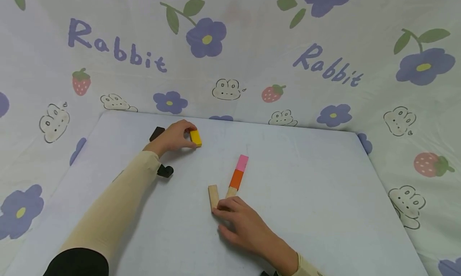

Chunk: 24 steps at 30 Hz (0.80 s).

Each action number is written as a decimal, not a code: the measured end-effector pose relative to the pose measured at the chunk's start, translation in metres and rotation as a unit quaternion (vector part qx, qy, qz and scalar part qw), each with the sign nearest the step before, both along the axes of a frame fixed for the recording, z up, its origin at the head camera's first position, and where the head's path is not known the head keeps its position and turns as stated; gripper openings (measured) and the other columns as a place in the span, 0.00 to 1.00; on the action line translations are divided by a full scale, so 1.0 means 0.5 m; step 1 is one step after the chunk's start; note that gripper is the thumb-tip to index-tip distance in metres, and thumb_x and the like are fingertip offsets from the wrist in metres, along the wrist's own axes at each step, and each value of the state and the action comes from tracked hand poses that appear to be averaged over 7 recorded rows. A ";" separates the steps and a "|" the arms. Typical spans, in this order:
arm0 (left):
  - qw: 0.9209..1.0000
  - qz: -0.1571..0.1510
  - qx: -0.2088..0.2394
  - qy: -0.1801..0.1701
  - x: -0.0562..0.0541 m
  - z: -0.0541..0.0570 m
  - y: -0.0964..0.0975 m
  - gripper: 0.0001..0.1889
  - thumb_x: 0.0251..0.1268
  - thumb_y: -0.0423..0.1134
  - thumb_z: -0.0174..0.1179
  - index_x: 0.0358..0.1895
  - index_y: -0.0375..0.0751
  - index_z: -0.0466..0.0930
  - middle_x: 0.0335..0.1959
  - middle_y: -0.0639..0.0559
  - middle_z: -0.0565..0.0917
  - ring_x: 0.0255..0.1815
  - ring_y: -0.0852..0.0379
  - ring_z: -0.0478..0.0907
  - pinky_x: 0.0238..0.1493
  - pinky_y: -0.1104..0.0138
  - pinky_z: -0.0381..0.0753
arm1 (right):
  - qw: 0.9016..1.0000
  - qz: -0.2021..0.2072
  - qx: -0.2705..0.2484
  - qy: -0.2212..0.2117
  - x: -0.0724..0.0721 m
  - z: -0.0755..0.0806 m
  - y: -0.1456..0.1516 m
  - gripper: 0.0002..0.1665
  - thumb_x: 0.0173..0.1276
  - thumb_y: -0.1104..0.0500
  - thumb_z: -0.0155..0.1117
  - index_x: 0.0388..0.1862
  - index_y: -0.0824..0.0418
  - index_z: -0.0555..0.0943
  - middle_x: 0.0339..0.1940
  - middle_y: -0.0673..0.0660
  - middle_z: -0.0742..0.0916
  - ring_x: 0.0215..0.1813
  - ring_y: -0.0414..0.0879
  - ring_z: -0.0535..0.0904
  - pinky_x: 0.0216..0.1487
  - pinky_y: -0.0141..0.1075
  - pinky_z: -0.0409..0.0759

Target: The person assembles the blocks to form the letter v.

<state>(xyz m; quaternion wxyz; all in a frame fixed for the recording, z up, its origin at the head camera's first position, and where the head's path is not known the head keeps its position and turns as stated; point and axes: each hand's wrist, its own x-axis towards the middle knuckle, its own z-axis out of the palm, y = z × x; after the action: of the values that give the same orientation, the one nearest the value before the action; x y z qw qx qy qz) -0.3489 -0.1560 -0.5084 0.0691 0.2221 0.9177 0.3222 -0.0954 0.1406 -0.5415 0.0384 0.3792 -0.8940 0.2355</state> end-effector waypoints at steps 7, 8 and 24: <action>1.000 0.005 0.015 -0.018 0.011 0.003 -0.002 0.33 0.64 0.40 0.78 0.70 0.34 0.78 0.67 0.39 0.78 0.65 0.41 0.74 0.75 0.49 0.70 | 1.000 -0.001 -0.005 -0.009 0.001 0.008 0.000 0.25 0.73 0.57 0.76 0.68 0.57 0.88 0.63 0.51 0.84 0.67 0.46 0.75 0.68 0.41 0.79; 1.000 0.005 0.017 -0.020 0.012 0.003 -0.002 0.33 0.64 0.40 0.78 0.70 0.34 0.78 0.67 0.39 0.78 0.66 0.41 0.74 0.75 0.49 0.70 | 1.000 -0.001 -0.006 -0.009 0.002 0.010 0.000 0.25 0.72 0.58 0.76 0.67 0.57 0.88 0.63 0.51 0.84 0.67 0.46 0.75 0.67 0.41 0.79; 0.999 0.001 0.028 -0.026 0.024 0.014 0.003 0.33 0.64 0.39 0.78 0.70 0.34 0.78 0.67 0.39 0.78 0.66 0.40 0.74 0.75 0.48 0.71 | 1.000 -0.005 0.005 -0.012 0.000 0.026 0.000 0.24 0.73 0.57 0.76 0.67 0.56 0.88 0.63 0.51 0.84 0.67 0.46 0.75 0.68 0.41 0.79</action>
<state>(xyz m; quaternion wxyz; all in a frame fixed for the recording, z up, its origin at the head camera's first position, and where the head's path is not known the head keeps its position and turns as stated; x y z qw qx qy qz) -0.3372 -0.1545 -0.5015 0.0867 0.2146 0.9064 0.3535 -0.0953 0.1406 -0.5287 0.0273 0.3721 -0.8974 0.2356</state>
